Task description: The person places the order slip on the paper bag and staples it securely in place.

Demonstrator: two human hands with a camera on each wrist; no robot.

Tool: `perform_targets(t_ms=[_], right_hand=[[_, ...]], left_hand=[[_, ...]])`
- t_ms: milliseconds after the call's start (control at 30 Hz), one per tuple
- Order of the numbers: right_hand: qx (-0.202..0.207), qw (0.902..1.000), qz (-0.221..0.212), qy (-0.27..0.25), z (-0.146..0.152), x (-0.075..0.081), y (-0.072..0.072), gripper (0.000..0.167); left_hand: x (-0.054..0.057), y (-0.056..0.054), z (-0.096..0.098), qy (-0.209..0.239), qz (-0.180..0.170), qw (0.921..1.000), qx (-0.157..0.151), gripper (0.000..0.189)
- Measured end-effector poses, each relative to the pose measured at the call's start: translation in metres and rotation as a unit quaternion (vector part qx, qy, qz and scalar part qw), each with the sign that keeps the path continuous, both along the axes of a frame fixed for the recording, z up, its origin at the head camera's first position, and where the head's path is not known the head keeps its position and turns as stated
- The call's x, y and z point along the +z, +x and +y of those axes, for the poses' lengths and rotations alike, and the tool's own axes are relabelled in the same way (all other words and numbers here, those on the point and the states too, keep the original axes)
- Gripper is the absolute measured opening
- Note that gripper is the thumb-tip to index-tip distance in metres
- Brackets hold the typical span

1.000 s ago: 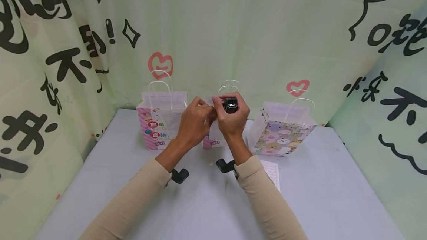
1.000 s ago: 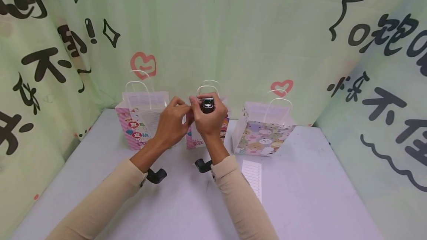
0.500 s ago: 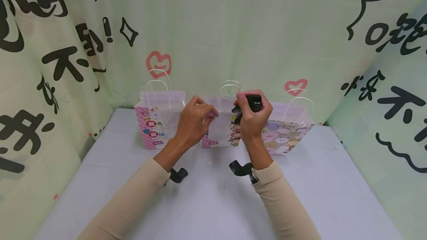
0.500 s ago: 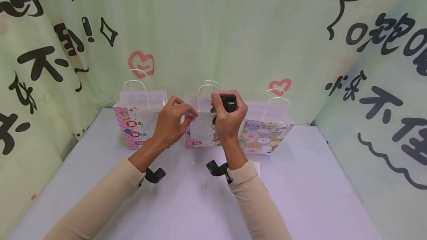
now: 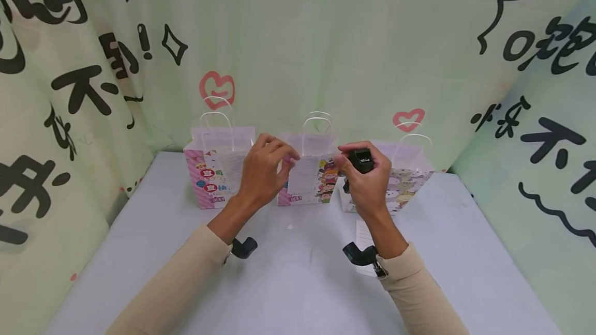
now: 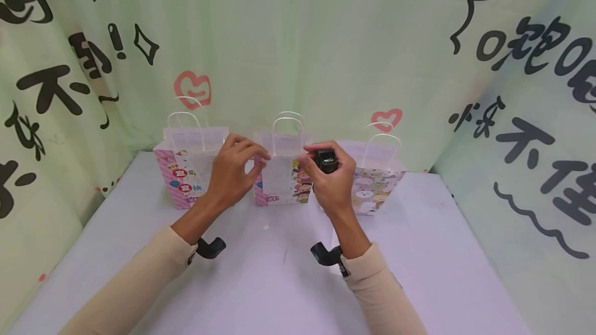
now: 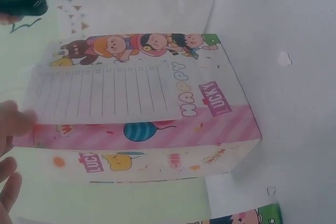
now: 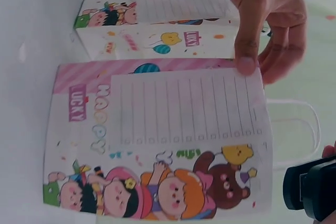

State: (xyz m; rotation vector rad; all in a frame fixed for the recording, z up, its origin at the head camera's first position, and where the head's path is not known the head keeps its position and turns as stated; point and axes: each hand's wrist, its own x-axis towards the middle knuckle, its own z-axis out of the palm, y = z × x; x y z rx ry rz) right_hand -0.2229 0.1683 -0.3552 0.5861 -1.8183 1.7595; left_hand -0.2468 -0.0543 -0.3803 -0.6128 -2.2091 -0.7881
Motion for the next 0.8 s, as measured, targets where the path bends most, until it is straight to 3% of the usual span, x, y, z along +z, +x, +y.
perform_targets(t_ms=[200, 433, 800], right_hand=[[-0.007, 0.9973, -0.046, 0.056, 0.021, -0.007, 0.015, 0.026], [-0.017, 0.9841, -0.110, 0.138, 0.049, -0.018, 0.035, 0.020], [0.017, 0.9735, -0.111, 0.200, 0.091, -0.034, 0.061, 0.033]], left_hand=[[0.005, 0.006, 0.000, 0.006, 0.023, 0.9996, 0.015, 0.009], [0.014, 0.011, 0.012, 0.015, 0.057, 0.9983, -0.001, 0.017], [0.020, 0.015, 0.038, -0.014, 0.075, 0.9968, -0.023, 0.018]])
